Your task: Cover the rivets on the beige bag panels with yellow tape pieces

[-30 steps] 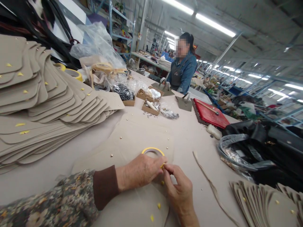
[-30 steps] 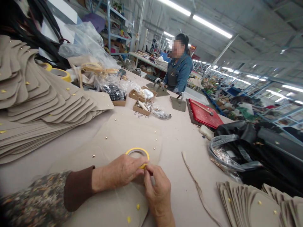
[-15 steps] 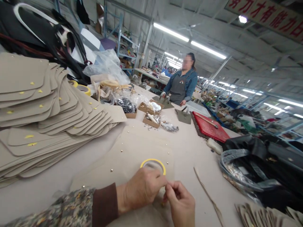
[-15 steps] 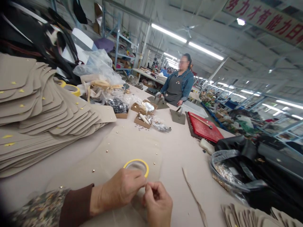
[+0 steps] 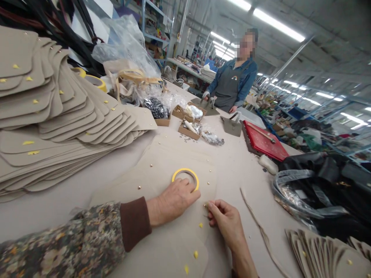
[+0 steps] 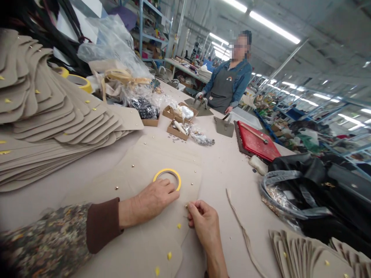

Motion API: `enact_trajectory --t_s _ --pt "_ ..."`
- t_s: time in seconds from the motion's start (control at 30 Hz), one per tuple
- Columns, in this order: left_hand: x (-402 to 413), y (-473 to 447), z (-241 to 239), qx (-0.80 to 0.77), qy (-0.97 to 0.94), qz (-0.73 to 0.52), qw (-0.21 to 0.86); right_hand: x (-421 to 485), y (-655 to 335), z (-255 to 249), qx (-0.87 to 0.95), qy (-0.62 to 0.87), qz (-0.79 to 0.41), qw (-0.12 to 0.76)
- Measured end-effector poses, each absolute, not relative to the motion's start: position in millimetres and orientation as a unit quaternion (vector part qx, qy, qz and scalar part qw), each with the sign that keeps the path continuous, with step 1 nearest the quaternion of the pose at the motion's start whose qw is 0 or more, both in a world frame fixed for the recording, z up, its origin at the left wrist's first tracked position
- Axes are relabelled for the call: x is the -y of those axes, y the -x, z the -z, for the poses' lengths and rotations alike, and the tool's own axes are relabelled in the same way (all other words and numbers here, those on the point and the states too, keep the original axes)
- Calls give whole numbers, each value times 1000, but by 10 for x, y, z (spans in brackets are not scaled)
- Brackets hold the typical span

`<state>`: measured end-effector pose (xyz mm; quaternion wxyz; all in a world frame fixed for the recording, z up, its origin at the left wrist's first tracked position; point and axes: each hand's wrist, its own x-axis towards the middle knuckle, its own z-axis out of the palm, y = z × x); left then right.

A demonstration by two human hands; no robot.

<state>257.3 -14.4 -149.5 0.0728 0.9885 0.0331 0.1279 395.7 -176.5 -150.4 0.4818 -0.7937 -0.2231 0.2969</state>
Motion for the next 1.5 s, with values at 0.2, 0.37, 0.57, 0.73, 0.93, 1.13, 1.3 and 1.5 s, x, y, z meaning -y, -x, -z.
enact_trajectory --t_s 0.2,0.37,0.57,0.73,0.93,1.13,1.3,1.5 --pt "140 -2547 1427 -29 -990 -111 81 1807 -3943 1549 298 831 -262 389" --pt "153 -2545 1415 -27 -990 -113 86 1760 -3897 1503 367 841 -184 352" --pt "151 -2523 1474 -20 -989 -125 81 1794 -3904 1567 310 854 -178 377" --pt "153 -2504 1482 -22 -988 -133 74 1935 -3887 1585 294 831 -239 408" --pt "153 -2502 1488 -14 -987 -144 70 1867 -3786 1565 354 859 -129 348" --pt "132 -2493 1428 -1 -984 -162 79 1765 -3773 1532 374 862 -129 317" --pt "84 -2500 1368 27 -977 -182 111 1835 -3824 1483 411 831 -222 302" --pt "106 -2505 1455 60 -937 -261 225 1813 -3813 1521 449 748 -71 483"
